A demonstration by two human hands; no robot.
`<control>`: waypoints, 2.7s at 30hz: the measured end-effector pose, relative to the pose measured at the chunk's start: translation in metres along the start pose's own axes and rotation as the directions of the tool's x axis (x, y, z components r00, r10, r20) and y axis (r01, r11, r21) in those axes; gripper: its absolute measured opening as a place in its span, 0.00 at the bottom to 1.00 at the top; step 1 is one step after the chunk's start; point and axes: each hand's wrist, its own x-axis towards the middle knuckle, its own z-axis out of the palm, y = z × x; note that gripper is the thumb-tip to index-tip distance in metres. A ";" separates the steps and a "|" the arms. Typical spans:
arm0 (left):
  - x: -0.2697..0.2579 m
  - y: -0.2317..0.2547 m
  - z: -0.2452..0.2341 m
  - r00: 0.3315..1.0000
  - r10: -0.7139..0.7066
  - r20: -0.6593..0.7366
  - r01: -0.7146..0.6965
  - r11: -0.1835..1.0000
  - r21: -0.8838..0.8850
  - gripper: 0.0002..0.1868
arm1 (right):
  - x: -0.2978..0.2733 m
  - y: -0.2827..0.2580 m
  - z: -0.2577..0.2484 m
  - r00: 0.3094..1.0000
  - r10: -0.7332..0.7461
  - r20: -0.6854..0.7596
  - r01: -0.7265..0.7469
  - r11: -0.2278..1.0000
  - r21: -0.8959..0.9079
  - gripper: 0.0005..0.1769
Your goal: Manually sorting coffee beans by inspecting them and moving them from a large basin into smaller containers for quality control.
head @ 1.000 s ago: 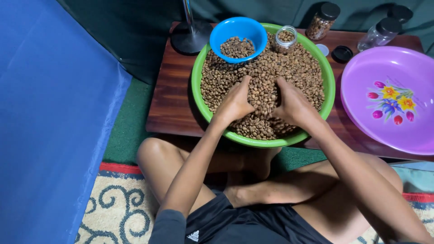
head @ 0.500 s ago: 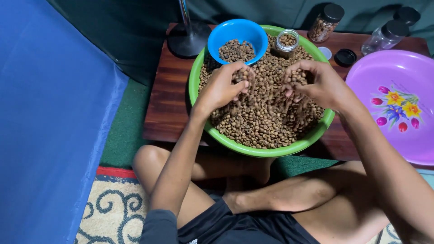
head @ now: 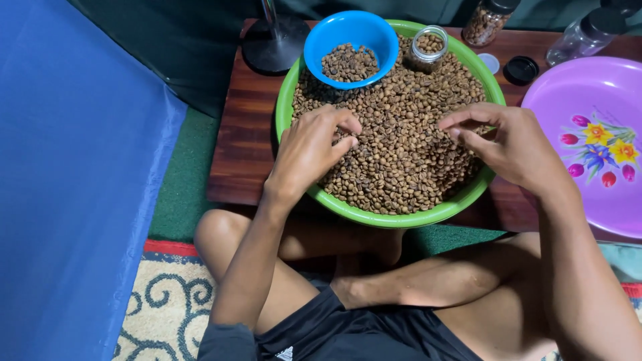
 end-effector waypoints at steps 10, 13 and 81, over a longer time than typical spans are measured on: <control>-0.022 0.004 0.041 0.994 0.095 0.046 -0.098 0.992 0.075 0.11 | 0.001 -0.008 0.043 0.981 -0.155 0.114 0.165 0.982 -0.090 0.16; -0.018 0.001 0.047 0.983 0.026 0.183 -0.032 0.999 0.030 0.05 | 0.004 -0.001 0.057 0.970 -0.086 0.229 0.134 0.971 -0.199 0.14; 0.034 -0.057 0.030 0.970 0.123 -0.210 -0.192 0.916 -0.352 0.08 | 0.048 0.021 0.050 0.975 -0.173 -0.140 0.210 0.922 0.326 0.08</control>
